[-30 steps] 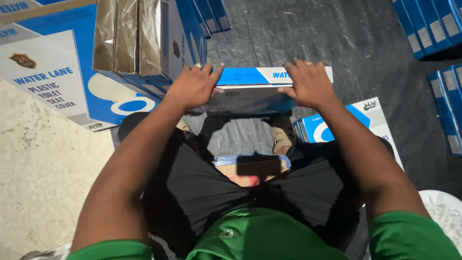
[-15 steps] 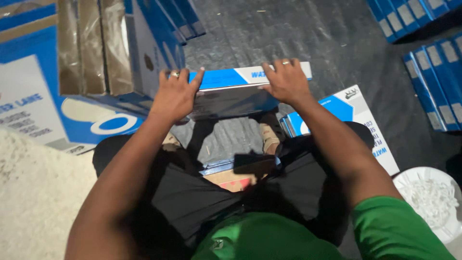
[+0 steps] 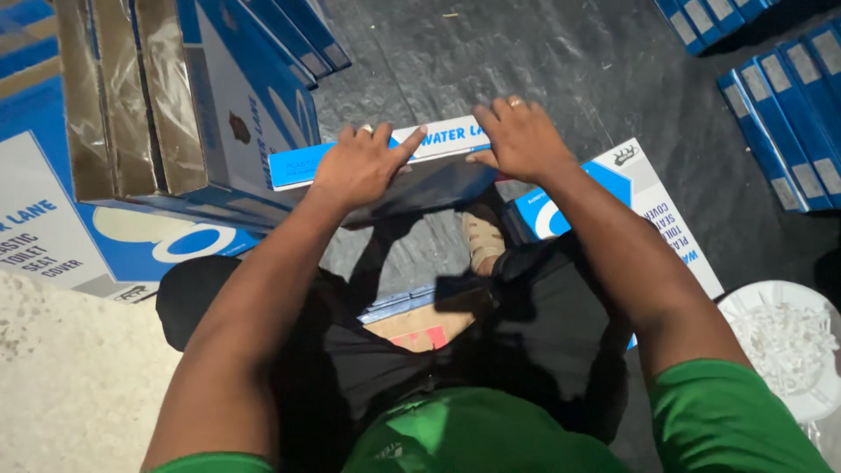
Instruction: The person sits on the floor and repeatedly tapes the seams of blue and white cardboard boxes using a handheld tape dispenser. The person folds the box flaps, applies tape along the edges, and stacks the sealed boxes nearby.
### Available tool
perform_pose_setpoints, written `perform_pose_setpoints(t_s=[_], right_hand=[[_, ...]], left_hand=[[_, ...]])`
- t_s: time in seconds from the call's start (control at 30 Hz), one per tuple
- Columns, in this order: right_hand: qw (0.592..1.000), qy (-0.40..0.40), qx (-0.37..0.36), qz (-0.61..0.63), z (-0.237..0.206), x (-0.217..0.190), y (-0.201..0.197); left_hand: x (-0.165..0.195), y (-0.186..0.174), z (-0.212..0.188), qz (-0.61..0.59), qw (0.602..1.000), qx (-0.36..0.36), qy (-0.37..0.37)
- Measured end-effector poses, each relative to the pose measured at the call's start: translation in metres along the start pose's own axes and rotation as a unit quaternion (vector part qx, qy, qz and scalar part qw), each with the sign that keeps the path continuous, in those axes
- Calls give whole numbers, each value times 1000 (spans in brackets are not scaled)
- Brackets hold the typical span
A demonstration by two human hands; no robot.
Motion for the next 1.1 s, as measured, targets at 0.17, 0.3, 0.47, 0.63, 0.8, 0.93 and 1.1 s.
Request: perform_pose_setpoints(t_s=[0.17,0.3,0.47,0.63,0.8,0.93,1.1], right_hand=[[999,-23,41,-28,16,14,6],[999,-26,21,-13,39,30,18],[999,-38,20,-29,60,40,32],[994,-80,61,31,71,59,51],[965,-168,150,132,72,89,76],[973,-150,136,112,75,86,79],[978,-162,68,110,84,95,68]], left_hand=[[-17,-7,17,12,1000,-21,8],[-37,-2,36,4,998,-60,-8],[-48,10,76,-51,997,-62,-1],[-49,30,120,-70,996,-25,48],[-66,54,129,-39,997,34,57],[-67,63,131,-73,997,-2,33],[-63,53,132,-53,998,32,22]])
Point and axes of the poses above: each hand's wrist, its own z-axis towards the middle knuckle, its own y-axis out of the palm, x = y × z, the point moved 2 cm from there along z, towards the middle knuckle, and after that the axes turned 9 degrees about y, right-handed, at the moved point
